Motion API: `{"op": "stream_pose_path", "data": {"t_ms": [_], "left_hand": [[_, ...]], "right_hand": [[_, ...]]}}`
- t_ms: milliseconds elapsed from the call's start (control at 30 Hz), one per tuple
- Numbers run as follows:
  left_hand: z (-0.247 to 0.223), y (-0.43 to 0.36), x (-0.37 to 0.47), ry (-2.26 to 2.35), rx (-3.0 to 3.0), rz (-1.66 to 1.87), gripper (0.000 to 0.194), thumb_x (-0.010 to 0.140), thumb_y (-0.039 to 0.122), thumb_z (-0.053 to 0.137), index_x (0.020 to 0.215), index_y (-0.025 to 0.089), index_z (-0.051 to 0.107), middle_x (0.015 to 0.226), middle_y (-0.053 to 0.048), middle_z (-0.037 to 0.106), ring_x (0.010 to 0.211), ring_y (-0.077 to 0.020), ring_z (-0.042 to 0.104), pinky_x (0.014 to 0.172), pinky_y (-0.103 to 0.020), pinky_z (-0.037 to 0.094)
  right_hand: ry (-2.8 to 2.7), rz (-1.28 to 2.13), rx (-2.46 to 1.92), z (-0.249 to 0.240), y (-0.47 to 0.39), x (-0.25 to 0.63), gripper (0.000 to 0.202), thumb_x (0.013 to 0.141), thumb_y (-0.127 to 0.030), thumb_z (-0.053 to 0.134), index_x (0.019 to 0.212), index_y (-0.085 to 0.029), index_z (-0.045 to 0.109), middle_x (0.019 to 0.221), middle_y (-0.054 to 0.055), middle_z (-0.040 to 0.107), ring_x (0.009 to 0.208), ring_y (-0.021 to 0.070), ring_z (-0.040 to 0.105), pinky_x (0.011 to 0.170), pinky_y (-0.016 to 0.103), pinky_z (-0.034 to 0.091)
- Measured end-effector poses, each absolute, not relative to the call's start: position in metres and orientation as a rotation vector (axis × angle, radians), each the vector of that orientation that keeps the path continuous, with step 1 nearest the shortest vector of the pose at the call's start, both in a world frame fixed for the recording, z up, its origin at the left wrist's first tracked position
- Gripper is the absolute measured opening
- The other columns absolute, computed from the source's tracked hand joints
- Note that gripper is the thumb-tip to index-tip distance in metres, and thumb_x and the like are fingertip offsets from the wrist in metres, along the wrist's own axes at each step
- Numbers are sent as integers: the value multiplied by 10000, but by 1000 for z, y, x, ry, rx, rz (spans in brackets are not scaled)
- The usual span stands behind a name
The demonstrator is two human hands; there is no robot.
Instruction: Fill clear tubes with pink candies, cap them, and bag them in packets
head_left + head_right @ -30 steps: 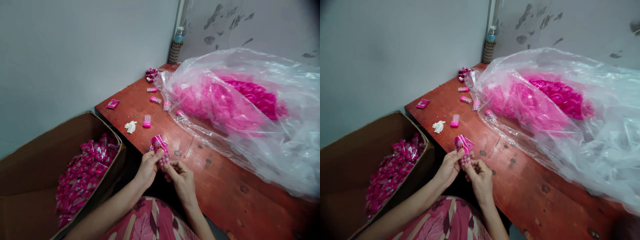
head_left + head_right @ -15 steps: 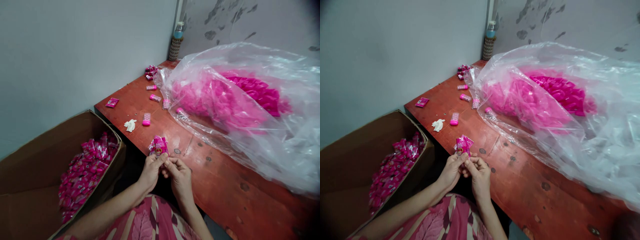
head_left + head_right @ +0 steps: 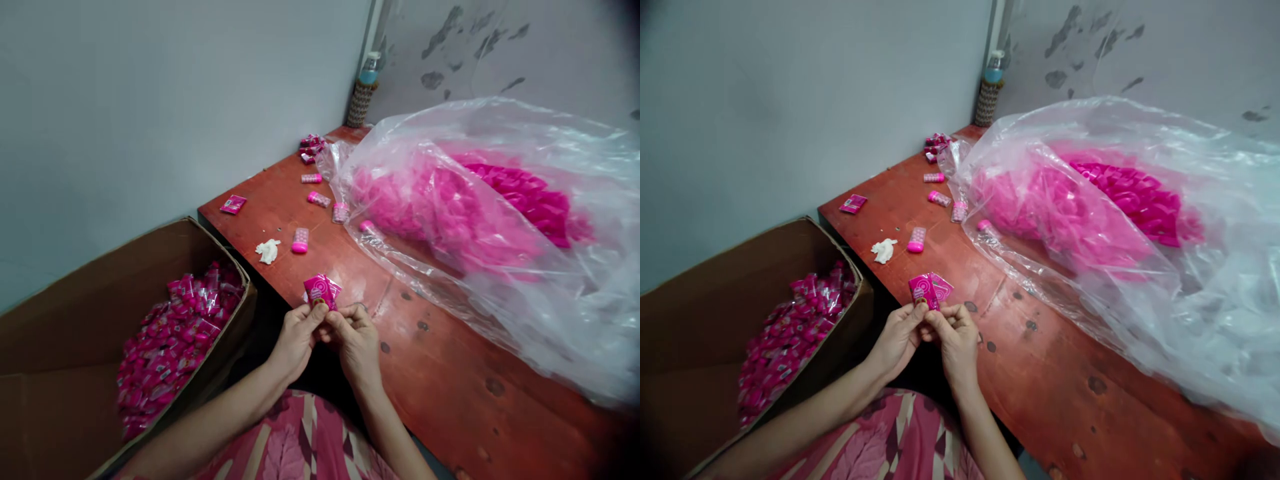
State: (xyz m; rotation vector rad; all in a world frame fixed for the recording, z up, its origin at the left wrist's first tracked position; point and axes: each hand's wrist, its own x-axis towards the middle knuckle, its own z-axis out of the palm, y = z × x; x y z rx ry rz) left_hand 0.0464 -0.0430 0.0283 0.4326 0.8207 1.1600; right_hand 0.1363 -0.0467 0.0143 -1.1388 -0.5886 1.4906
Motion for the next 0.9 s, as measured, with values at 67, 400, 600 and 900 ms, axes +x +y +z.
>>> {"op": "stream_pose_path", "data": {"t_ms": [67,400,600,900], "left_hand": [[36,-43,32,815,400,1215,251,698,304,689,658,82,579,599,-16,566,548,-88,524,526,-199,417],[22,11,-60,1596,1185,1467,491,782,432,551,1182,148,514,1268,-139,485,1165,-269,454,1005,-426,323],[-9,66,-64,2148,2045,886,252,822,214,505,1027,140,631,1205,-117,545,1165,-312,435,1018,-525,244],[5,16,-23,1436,2540,1059,376,846,314,498,1169,122,517,1226,-111,531,1193,-213,431,1025,-415,339]], "right_hand": [[-672,1546,-1101,18,-42,131,284,634,-311,735,715,-168,504,550,-24,612,459,114,579,449,190,475],[-934,1534,-1184,22,-31,134,266,746,-405,624,749,-157,529,669,18,627,518,102,570,458,181,458],[-940,1497,-1287,19,-43,144,256,764,-403,605,743,-159,531,660,11,608,526,102,564,473,184,454],[-899,1378,-1347,16,-40,173,226,776,-372,599,749,-153,545,693,29,612,545,99,545,495,184,435]]}}
